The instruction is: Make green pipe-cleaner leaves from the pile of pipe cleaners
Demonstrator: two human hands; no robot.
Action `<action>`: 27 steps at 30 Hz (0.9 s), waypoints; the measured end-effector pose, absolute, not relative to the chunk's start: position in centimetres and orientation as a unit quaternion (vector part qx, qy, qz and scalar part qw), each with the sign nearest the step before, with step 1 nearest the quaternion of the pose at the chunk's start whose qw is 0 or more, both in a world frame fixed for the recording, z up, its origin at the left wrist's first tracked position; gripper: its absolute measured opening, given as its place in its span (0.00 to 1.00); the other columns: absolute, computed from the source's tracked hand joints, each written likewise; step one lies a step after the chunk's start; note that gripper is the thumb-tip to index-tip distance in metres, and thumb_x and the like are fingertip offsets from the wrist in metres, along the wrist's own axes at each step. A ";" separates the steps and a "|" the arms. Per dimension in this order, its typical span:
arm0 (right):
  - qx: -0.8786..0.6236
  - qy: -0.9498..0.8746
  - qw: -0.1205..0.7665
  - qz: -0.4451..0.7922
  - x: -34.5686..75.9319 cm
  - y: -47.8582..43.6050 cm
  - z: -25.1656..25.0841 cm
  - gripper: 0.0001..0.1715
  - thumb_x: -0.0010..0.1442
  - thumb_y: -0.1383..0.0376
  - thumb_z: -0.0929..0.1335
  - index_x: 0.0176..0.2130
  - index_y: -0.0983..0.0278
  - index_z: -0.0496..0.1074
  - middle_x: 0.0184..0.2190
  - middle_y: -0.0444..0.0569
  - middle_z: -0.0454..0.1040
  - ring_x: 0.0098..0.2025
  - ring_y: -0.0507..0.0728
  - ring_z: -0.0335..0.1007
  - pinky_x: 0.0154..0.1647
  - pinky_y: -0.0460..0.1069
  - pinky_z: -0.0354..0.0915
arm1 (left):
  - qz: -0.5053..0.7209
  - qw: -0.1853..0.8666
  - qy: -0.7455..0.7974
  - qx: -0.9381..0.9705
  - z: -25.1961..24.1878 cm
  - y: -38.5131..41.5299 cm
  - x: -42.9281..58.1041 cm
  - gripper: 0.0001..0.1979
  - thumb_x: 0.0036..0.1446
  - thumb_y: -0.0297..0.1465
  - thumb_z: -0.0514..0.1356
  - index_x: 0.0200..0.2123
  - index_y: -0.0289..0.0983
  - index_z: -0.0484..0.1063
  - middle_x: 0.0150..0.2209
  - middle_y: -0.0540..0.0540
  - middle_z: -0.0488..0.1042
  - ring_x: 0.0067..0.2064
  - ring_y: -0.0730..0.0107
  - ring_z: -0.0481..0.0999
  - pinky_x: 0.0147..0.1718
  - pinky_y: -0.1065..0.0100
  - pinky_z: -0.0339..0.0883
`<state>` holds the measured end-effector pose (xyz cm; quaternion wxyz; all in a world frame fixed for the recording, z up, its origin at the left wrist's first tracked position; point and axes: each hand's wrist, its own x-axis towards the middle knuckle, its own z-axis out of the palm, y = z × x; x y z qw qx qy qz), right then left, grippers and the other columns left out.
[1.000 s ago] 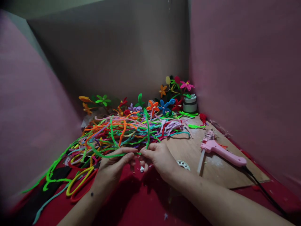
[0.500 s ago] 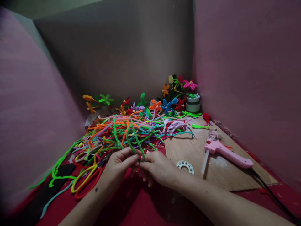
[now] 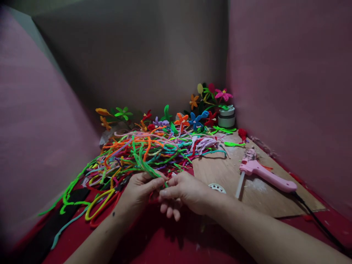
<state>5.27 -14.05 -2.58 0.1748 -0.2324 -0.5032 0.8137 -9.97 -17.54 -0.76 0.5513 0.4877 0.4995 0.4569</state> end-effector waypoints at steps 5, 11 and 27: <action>-0.143 -0.384 0.181 0.894 5.5 -14.0 -3.1 0.16 0.52 0.60 0.68 0.31 0.74 0.71 0.21 0.52 0.74 0.19 0.51 0.71 0.14 0.41 0.64 | 0.461 0.565 0.472 0.495 -0.3 -17.5 -10.4 0.08 0.50 0.33 0.61 0.26 0.33 0.71 0.18 0.52 0.67 0.19 0.81 0.63 0.20 0.77 0.55; -0.177 -0.356 0.178 0.900 5.2 -14.2 -3.4 0.12 0.47 0.64 0.70 0.28 0.73 0.72 0.19 0.49 0.74 0.16 0.49 0.69 0.12 0.39 0.60 | 0.458 0.563 0.448 0.522 -0.1 -17.8 -10.2 0.07 0.51 0.32 0.60 0.27 0.33 0.69 0.20 0.51 0.67 0.21 0.79 0.64 0.21 0.75 0.57; -0.350 -0.540 0.298 0.705 4.7 -15.0 -2.5 0.08 0.47 0.66 0.65 0.20 0.66 0.66 0.14 0.41 0.67 0.12 0.46 0.58 0.09 0.41 0.55 | 0.439 0.411 0.585 0.544 -0.2 -17.8 -9.2 0.10 0.47 0.35 0.60 0.23 0.33 0.70 0.18 0.53 0.65 0.19 0.80 0.58 0.18 0.75 0.51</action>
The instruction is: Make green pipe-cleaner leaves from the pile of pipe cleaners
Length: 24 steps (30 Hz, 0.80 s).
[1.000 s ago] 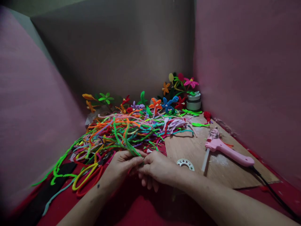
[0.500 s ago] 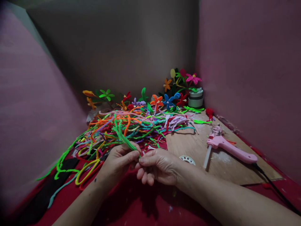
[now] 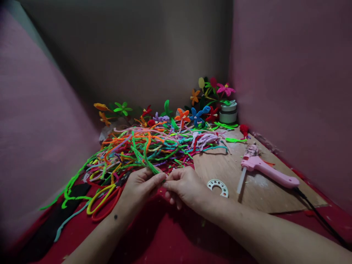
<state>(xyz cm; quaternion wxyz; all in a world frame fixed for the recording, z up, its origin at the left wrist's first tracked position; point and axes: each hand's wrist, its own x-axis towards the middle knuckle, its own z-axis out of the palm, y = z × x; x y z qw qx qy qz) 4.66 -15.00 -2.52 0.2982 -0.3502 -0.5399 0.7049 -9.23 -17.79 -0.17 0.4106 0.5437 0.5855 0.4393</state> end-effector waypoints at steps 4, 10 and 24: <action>-0.419 -0.609 0.292 0.607 4.4 -15.2 -2.0 0.11 0.49 0.69 0.63 0.17 0.65 0.64 0.10 0.39 0.61 0.09 0.44 0.52 0.07 0.40 0.49 | 0.455 0.260 0.639 0.564 -0.6 -17.6 -9.9 0.16 0.46 0.37 0.61 0.15 0.35 0.62 0.14 0.55 0.58 0.19 0.79 0.55 0.18 0.74 0.48; -0.430 -0.578 0.244 0.650 4.3 -15.3 -1.5 0.12 0.48 0.70 0.63 0.16 0.64 0.63 0.09 0.38 0.62 0.07 0.44 0.51 0.05 0.40 0.47 | 0.490 0.181 0.616 0.589 0.2 -17.7 -10.5 0.18 0.47 0.35 0.61 0.14 0.36 0.58 0.15 0.55 0.55 0.19 0.79 0.53 0.19 0.74 0.48; -0.280 -0.501 0.295 0.764 5.3 -15.1 -1.8 0.14 0.48 0.59 0.68 0.25 0.69 0.71 0.23 0.48 0.74 0.22 0.49 0.67 0.25 0.45 0.62 | 0.457 0.530 0.543 0.464 0.1 -17.3 -10.9 0.10 0.44 0.34 0.64 0.24 0.33 0.68 0.19 0.52 0.68 0.16 0.80 0.63 0.12 0.77 0.53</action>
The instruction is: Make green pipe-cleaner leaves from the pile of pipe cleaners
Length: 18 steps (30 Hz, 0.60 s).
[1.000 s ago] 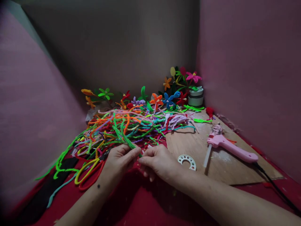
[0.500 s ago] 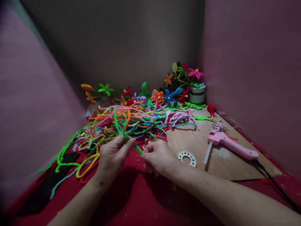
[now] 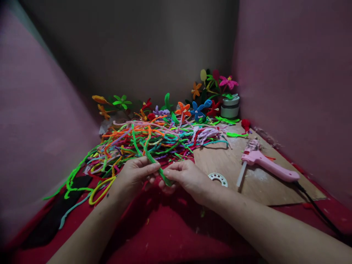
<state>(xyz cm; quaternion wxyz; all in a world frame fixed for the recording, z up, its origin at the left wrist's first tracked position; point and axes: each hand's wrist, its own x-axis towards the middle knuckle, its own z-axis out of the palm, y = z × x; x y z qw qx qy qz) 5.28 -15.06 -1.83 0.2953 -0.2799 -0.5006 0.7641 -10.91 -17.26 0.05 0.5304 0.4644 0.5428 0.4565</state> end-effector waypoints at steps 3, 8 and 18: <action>-0.275 -0.482 0.308 0.773 5.3 -14.9 -2.2 0.14 0.47 0.60 0.69 0.24 0.70 0.71 0.22 0.49 0.73 0.22 0.50 0.66 0.27 0.46 0.60 | 0.445 0.516 0.557 0.475 0.2 -17.4 -10.4 0.13 0.43 0.34 0.64 0.19 0.33 0.65 0.15 0.53 0.65 0.14 0.81 0.60 0.12 0.77 0.50; -0.286 -0.449 0.289 0.796 5.2 -14.7 -2.8 0.09 0.45 0.64 0.70 0.24 0.69 0.71 0.21 0.49 0.74 0.20 0.50 0.66 0.24 0.47 0.59 | 0.452 0.510 0.563 0.468 0.2 -17.6 -10.0 0.16 0.40 0.33 0.66 0.16 0.33 0.61 0.13 0.55 0.60 0.14 0.83 0.56 0.13 0.77 0.46; -0.282 -0.431 0.292 0.806 5.1 -14.5 -3.4 0.10 0.45 0.64 0.71 0.25 0.69 0.71 0.21 0.49 0.75 0.20 0.51 0.68 0.25 0.47 0.61 | 0.470 0.506 0.550 0.470 -0.3 -17.8 -10.0 0.11 0.45 0.34 0.64 0.22 0.32 0.69 0.16 0.53 0.65 0.17 0.82 0.59 0.17 0.76 0.50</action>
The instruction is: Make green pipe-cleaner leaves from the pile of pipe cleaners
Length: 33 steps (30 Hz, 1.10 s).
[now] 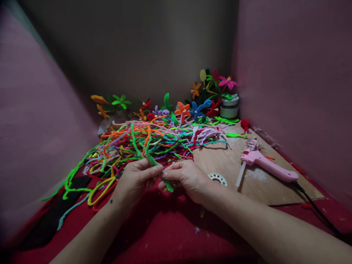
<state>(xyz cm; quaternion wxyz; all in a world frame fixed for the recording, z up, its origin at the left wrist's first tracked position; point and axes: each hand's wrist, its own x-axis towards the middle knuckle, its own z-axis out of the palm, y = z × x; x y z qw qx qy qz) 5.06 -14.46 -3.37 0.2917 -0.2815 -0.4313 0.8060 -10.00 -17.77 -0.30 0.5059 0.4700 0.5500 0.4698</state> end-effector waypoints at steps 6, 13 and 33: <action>-0.300 -0.443 0.307 0.787 4.8 -14.4 -2.9 0.08 0.45 0.64 0.70 0.24 0.69 0.71 0.20 0.49 0.74 0.20 0.51 0.68 0.23 0.46 0.61 | 0.470 0.430 0.584 0.503 0.2 -18.0 -9.4 0.13 0.46 0.34 0.63 0.18 0.33 0.66 0.14 0.54 0.63 0.17 0.81 0.59 0.17 0.76 0.50; -0.335 -0.418 0.312 0.785 4.7 -14.4 -2.5 0.09 0.46 0.64 0.69 0.23 0.67 0.68 0.19 0.46 0.74 0.18 0.49 0.67 0.19 0.44 0.60 | 0.449 0.289 0.619 0.576 -0.1 -17.8 -9.2 0.16 0.47 0.35 0.61 0.14 0.35 0.60 0.14 0.56 0.57 0.18 0.80 0.55 0.18 0.75 0.50; -0.360 -0.452 0.333 0.745 4.7 -14.1 -2.5 0.07 0.46 0.68 0.68 0.20 0.68 0.68 0.17 0.46 0.71 0.17 0.47 0.63 0.19 0.43 0.57 | 0.423 0.288 0.610 0.605 -0.2 -18.0 -9.3 0.12 0.51 0.33 0.58 0.20 0.34 0.65 0.15 0.55 0.61 0.17 0.81 0.58 0.18 0.76 0.53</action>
